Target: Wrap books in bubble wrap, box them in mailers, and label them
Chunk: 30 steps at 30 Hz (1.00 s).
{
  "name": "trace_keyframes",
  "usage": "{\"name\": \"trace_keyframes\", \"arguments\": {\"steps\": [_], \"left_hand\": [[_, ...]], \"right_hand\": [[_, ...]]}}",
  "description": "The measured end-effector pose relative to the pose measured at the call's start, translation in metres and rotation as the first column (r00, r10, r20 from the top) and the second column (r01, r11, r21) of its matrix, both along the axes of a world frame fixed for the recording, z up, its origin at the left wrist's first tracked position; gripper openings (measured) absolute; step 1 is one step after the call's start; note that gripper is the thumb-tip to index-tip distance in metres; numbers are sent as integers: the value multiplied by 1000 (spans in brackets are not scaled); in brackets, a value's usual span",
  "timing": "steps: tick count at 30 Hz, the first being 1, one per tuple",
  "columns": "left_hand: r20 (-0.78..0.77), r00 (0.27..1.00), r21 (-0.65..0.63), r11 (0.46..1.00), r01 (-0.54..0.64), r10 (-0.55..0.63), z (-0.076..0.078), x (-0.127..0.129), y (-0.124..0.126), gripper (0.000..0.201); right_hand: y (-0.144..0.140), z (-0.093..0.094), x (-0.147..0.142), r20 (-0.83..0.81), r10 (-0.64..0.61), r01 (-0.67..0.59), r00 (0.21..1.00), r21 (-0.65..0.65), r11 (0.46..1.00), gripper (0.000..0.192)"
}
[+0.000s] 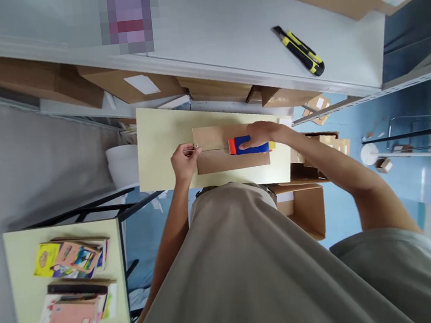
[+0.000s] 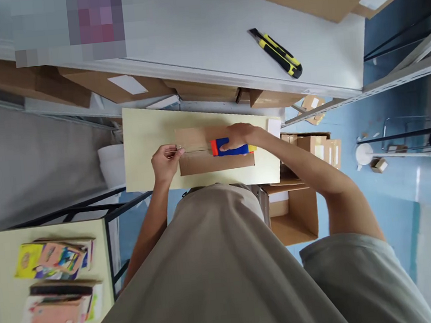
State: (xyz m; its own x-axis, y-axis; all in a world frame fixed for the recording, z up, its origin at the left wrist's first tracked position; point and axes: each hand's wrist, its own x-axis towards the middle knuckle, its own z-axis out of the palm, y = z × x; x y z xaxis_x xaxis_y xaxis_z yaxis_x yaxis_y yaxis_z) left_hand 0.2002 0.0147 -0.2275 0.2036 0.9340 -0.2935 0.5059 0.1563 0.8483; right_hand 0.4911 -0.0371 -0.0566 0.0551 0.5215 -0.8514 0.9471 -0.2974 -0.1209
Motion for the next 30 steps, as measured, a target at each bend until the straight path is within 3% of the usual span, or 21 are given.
{"name": "trace_keyframes", "arguments": {"steps": [6,9,11,19,25,30], "left_hand": [[-127,992,-11,1000,-2,1,11,2,1,25],[-174,985,6,1000,-7,8,13,2,0,25],[-210,978,21,1000,-4,8,14,3,1,24],[-227,971,-8,997,-74,70,11,6,5,25],[-301,939,34,986,-165,168,6,6,-11,23],[-363,917,104,985,-138,167,5,7,-18,26]], "right_hand": [[-79,19,132,-16,-123,123,992,-15,992,68],[-104,13,182,-19,-183,182,983,-30,983,70],[-108,1,195,-13,-222,221,975,-51,974,68],[-102,-57,171,-49,-240,241,970,22,970,63],[-103,-64,154,-66,-294,298,953,57,953,57],[-103,-66,122,-8,-233,233,972,125,964,44]]}}
